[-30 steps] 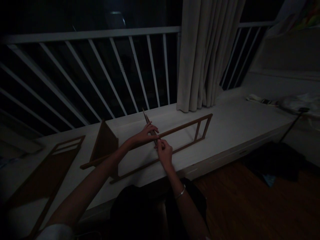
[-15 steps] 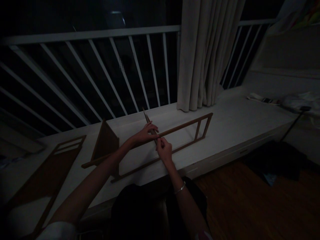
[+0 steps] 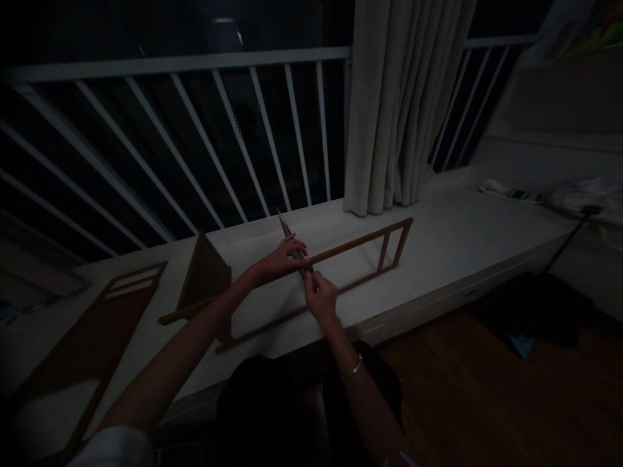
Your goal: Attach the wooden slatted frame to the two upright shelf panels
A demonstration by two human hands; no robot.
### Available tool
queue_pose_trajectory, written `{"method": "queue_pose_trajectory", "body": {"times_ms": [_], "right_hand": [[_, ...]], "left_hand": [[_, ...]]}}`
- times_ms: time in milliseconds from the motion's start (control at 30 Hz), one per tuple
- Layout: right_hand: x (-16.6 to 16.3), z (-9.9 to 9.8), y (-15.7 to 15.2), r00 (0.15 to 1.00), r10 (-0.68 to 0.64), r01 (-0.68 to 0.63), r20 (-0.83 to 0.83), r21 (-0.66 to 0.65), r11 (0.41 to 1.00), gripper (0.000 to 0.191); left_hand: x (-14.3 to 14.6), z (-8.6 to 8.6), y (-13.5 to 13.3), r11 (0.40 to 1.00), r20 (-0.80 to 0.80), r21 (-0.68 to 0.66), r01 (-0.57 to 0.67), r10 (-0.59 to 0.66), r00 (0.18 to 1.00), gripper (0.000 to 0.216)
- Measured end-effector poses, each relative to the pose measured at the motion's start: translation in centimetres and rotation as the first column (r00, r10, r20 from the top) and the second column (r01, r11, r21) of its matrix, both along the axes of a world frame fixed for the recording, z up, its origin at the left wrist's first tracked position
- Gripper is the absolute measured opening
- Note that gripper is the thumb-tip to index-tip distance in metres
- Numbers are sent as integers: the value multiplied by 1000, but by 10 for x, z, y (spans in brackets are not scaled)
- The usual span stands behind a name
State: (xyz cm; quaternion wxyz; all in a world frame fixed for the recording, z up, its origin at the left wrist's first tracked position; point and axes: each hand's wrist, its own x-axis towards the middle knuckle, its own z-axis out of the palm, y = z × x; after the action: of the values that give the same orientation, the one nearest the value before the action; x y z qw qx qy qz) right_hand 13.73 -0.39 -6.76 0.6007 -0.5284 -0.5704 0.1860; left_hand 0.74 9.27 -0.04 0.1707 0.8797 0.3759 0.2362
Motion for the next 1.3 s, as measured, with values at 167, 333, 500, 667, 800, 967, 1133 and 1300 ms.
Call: {"method": "queue_pose_trajectory", "body": {"times_ms": [167, 333, 500, 667, 800, 967, 1133, 1300], "right_hand": [[8, 1, 7, 973, 107, -126, -205, -81, 989, 32], [11, -1, 7, 977, 161, -171, -139, -58, 984, 30], [6, -6, 11, 968, 194, -208, -158, -80, 975, 32], [5, -12, 20, 945, 169, -210, -281, -124, 970, 35], [8, -16, 24, 917, 158, -208, -366, -99, 973, 34], [13, -21, 25, 904, 208, -267, -372, -113, 957, 40], [16, -27, 20, 928, 226, -291, -296, -200, 936, 45], [17, -34, 2, 961, 204, -243, -187, -215, 946, 46]], "left_hand": [[0, -3, 5, 1000, -36, -17, -10, 9, 999, 26], [0, -3, 7, 1000, -50, -3, -2, 2, 999, 23], [1, 0, 4, 1000, -58, 8, 27, -26, 998, 24], [1, 2, 0, 999, -89, -28, 27, -29, 996, 34], [0, 4, 0, 998, -106, -15, 65, -66, 992, 30], [-2, 4, 0, 994, -115, 14, 106, -104, 988, 19], [-4, -1, 1, 993, -106, 12, 118, -116, 988, 18], [-3, -1, 1, 990, -96, 7, 143, -142, 985, 17]]}}
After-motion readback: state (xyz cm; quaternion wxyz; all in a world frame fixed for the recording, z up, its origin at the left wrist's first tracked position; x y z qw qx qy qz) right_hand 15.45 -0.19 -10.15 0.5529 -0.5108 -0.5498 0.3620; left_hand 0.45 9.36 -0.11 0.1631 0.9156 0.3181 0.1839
